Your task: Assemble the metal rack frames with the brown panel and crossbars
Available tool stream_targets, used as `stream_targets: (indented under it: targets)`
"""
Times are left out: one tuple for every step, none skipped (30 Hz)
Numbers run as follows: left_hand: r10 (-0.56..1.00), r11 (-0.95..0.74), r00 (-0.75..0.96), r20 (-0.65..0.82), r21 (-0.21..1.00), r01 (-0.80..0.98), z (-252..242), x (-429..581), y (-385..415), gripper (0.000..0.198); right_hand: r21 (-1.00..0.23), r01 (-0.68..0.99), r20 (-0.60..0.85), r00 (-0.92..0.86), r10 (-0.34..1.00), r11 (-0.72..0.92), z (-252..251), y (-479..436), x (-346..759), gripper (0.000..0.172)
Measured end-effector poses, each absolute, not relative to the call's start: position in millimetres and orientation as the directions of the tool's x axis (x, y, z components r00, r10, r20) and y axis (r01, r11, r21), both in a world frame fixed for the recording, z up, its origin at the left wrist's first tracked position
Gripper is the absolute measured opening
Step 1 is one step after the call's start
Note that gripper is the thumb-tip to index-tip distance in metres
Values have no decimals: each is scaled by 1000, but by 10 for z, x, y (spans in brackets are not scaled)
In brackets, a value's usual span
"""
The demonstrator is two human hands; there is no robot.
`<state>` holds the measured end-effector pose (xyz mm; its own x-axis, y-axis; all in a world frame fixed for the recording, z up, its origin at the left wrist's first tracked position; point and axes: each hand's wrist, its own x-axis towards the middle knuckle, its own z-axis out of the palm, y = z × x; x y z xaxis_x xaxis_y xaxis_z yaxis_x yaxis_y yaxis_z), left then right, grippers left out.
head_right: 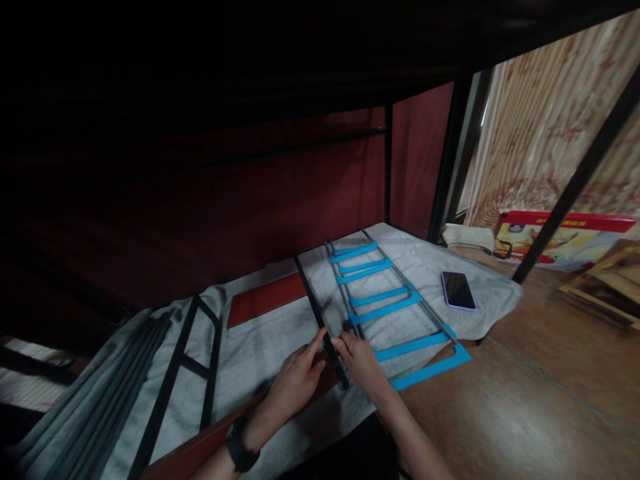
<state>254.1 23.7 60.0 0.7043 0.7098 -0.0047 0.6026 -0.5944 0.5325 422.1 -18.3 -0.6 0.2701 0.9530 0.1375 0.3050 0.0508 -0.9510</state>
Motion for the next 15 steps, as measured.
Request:
stream_targets:
  targets:
    - [708, -592, 706, -11, 534, 603, 608, 2540, 239, 64, -951, 305, 136, 286, 949, 44, -3, -189, 4222, 37]
    - [706, -591, 708, -15, 537, 602, 614, 2540, 240, 63, -959, 279, 136, 296, 945, 50, 1, -196, 4224, 36]
    - [705, -590, 709, -15, 541, 599, 617, 2539, 242, 64, -970, 235, 138, 293, 946, 69, 2, -203, 4227, 35]
    - [703, -592, 711, -12, 544, 594, 617, 2539, 243, 64, -977, 188, 147, 277, 950, 96, 0, -208, 4230, 33]
    - [701, -595, 713, -6, 546, 590, 613, 2540, 244, 64, -980, 156, 162, 256, 953, 125, -6, -210, 4231, 31]
    - [699, -599, 715, -1, 545, 586, 606, 2541, 245, 64, -977, 151, 182, 236, 955, 149, -16, -208, 4230, 29]
    - [698, -603, 717, 3, 542, 585, 597, 2542, 246, 64, -972, 173, 198, 225, 954, 160, -29, -203, 4229, 27]
    - [698, -606, 717, 4, 538, 587, 587, 2544, 247, 64, -965, 210, 204, 225, 953, 157, -44, -196, 4226, 27]
    - [699, -606, 715, 4, 533, 590, 577, 2545, 248, 64, -957, 252, 202, 235, 951, 141, -58, -189, 4223, 28]
    - [703, -606, 712, 5, 529, 594, 570, 2546, 249, 63, -950, 289, 194, 246, 950, 120, -70, -183, 4220, 30]
    - [707, -604, 708, 6, 526, 598, 564, 2545, 249, 63, -945, 314, 180, 257, 950, 94, -79, -181, 4219, 33]
    - [709, -602, 705, 6, 526, 601, 560, 2544, 249, 63, -946, 317, 158, 269, 950, 67, -83, -182, 4220, 36]
    - [711, -601, 703, 7, 526, 602, 558, 2543, 248, 63, -955, 292, 129, 283, 950, 43, -84, -187, 4222, 39]
    - [711, -601, 703, 9, 527, 601, 557, 2541, 247, 63, -970, 240, 101, 292, 951, 29, -81, -194, 4225, 40]
    - [710, -603, 704, 12, 527, 599, 557, 2539, 247, 62, -984, 177, 83, 289, 954, 32, -76, -202, 4228, 39]
